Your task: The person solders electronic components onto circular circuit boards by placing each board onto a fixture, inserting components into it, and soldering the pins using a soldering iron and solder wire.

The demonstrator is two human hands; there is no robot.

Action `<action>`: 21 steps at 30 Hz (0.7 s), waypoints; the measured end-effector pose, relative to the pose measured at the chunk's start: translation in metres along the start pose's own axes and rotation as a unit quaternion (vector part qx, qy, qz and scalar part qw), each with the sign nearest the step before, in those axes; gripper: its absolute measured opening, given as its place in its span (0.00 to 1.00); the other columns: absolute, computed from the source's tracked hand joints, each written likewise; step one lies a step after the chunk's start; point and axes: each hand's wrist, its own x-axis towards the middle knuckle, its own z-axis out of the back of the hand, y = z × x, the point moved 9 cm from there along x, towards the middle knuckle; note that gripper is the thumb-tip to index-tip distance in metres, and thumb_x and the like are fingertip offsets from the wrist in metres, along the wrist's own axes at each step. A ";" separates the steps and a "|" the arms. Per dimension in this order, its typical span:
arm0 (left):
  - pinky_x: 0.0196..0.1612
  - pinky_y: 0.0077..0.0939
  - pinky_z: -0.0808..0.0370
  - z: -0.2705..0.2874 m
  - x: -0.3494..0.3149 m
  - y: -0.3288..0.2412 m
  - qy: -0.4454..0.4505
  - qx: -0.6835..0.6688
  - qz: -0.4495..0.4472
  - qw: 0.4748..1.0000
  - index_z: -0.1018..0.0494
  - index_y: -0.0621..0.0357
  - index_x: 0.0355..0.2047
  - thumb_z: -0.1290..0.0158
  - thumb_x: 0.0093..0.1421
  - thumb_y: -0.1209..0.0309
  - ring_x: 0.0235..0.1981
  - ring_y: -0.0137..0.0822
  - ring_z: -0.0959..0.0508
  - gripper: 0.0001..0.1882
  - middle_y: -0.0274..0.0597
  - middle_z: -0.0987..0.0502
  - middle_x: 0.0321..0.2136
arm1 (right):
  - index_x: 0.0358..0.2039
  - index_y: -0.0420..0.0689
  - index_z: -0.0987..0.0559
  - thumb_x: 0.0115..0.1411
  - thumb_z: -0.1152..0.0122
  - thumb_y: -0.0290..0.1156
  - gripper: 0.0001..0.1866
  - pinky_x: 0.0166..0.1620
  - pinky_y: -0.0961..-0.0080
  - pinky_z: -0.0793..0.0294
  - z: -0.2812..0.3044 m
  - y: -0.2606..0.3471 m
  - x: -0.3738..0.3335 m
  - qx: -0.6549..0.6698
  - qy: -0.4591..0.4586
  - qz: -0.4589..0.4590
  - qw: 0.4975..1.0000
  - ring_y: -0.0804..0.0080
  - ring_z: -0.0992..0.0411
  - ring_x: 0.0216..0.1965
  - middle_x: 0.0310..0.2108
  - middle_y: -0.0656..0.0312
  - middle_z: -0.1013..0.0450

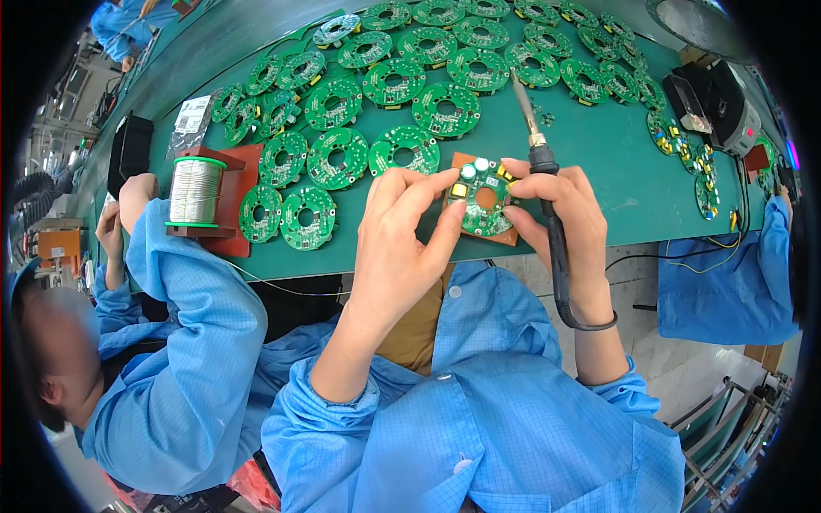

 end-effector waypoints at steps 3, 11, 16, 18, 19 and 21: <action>0.39 0.32 0.31 -0.004 0.001 0.000 0.017 -0.007 0.004 1.000 0.25 0.60 0.40 0.43 0.53 0.73 0.35 0.40 0.29 0.13 0.42 0.30 0.30 | 0.35 0.48 0.24 0.44 0.35 0.22 0.15 0.34 0.72 0.29 -0.003 0.006 0.005 -0.076 0.044 0.011 0.996 0.65 0.32 0.31 0.34 0.67 0.24; 0.30 0.24 0.28 0.010 -0.006 -0.008 0.020 -0.059 -0.073 0.995 0.23 0.59 0.36 0.39 0.48 0.79 0.31 0.30 0.27 0.12 0.38 0.27 0.33 | 0.34 0.51 0.24 0.44 0.36 0.23 0.15 0.33 0.72 0.29 -0.005 0.013 0.012 -0.075 0.060 0.033 0.995 0.65 0.32 0.31 0.29 0.68 0.25; 0.34 0.32 0.27 0.002 -0.012 -0.020 0.039 -0.010 -0.171 0.985 0.26 0.60 0.29 0.39 0.47 0.77 0.34 0.41 0.26 0.08 0.40 0.28 0.32 | 0.34 0.45 0.24 0.42 0.36 0.18 0.17 0.35 0.75 0.30 -0.006 0.015 0.014 -0.083 0.092 0.034 0.992 0.67 0.35 0.31 0.39 0.65 0.23; 0.33 0.32 0.27 -0.003 -0.015 -0.018 0.010 -0.002 -0.157 0.988 0.27 0.60 0.29 0.39 0.47 0.77 0.33 0.41 0.26 0.09 0.40 0.29 0.31 | 0.34 0.45 0.25 0.42 0.36 0.18 0.16 0.35 0.75 0.30 -0.007 0.013 0.013 -0.089 0.097 0.027 0.991 0.67 0.35 0.31 0.40 0.65 0.23; 0.33 0.32 0.27 -0.002 -0.016 -0.016 -0.019 0.006 -0.143 0.989 0.27 0.60 0.28 0.39 0.47 0.78 0.32 0.41 0.27 0.09 0.40 0.29 0.30 | 0.34 0.45 0.25 0.42 0.36 0.18 0.16 0.35 0.75 0.30 -0.008 0.012 0.012 -0.090 0.097 0.027 0.991 0.67 0.35 0.31 0.40 0.65 0.23; 0.32 0.32 0.28 -0.005 -0.017 -0.017 -0.030 0.018 -0.142 0.989 0.27 0.59 0.29 0.38 0.47 0.77 0.31 0.41 0.27 0.10 0.41 0.30 0.30 | 0.34 0.45 0.25 0.41 0.35 0.18 0.17 0.36 0.75 0.31 -0.007 0.012 0.014 -0.080 0.088 0.030 0.992 0.68 0.35 0.30 0.40 0.65 0.23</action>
